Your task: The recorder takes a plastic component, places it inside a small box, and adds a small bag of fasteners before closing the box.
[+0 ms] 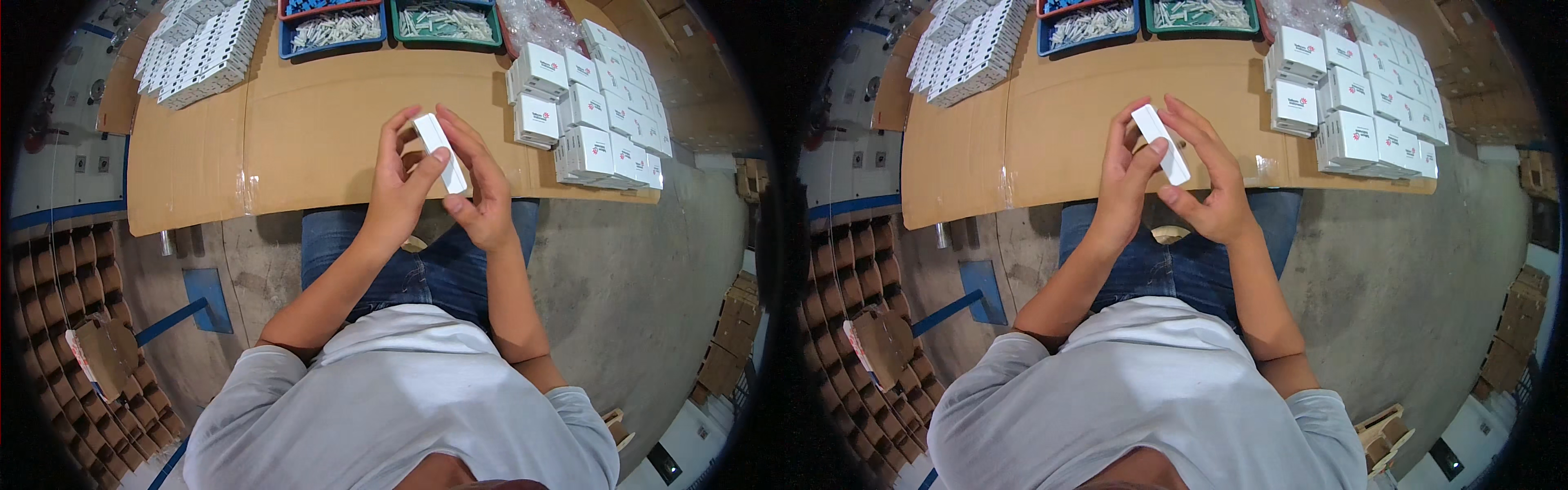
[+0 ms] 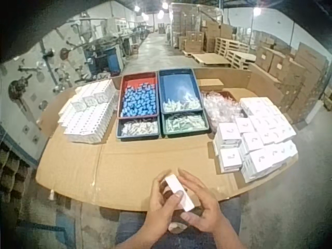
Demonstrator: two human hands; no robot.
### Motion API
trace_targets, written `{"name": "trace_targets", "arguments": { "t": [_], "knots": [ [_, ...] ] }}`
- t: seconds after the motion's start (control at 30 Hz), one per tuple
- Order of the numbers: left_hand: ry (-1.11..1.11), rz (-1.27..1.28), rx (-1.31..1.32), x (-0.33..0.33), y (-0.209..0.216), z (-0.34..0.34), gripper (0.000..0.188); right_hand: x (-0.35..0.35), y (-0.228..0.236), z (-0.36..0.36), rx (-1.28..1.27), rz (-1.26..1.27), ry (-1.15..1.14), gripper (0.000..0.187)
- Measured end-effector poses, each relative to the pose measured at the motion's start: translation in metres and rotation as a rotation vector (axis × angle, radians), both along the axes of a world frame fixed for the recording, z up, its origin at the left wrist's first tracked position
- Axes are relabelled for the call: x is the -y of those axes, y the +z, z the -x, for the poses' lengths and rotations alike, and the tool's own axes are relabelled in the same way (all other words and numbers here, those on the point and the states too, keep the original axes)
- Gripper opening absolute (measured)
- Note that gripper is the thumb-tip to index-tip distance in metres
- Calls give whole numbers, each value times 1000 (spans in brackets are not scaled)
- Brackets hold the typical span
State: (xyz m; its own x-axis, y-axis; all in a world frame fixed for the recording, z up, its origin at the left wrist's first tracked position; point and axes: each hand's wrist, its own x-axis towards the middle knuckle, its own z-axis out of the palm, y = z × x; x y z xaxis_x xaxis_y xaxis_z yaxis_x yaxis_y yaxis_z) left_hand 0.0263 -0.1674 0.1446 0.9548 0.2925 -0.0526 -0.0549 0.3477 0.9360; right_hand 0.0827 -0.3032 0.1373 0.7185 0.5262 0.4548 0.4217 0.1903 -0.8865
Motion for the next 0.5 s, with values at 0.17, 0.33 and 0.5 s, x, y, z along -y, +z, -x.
{"name": "trace_targets", "arguments": {
  "t": [0.17, 0.33, 0.5],
  "knots": [
    [79, -105, 135, -6, 1, 1, 91, -2, 1, 5, -139, -113, 31, 58],
    [90, -316, 255, -15, 0, -1, 102, -3, 4, 7, -174, -160, 23, 41],
    [202, -625, 374, -18, 1, -1, 100, -2, 3, 6, -197, -208, 50, 37]
  ]
}}
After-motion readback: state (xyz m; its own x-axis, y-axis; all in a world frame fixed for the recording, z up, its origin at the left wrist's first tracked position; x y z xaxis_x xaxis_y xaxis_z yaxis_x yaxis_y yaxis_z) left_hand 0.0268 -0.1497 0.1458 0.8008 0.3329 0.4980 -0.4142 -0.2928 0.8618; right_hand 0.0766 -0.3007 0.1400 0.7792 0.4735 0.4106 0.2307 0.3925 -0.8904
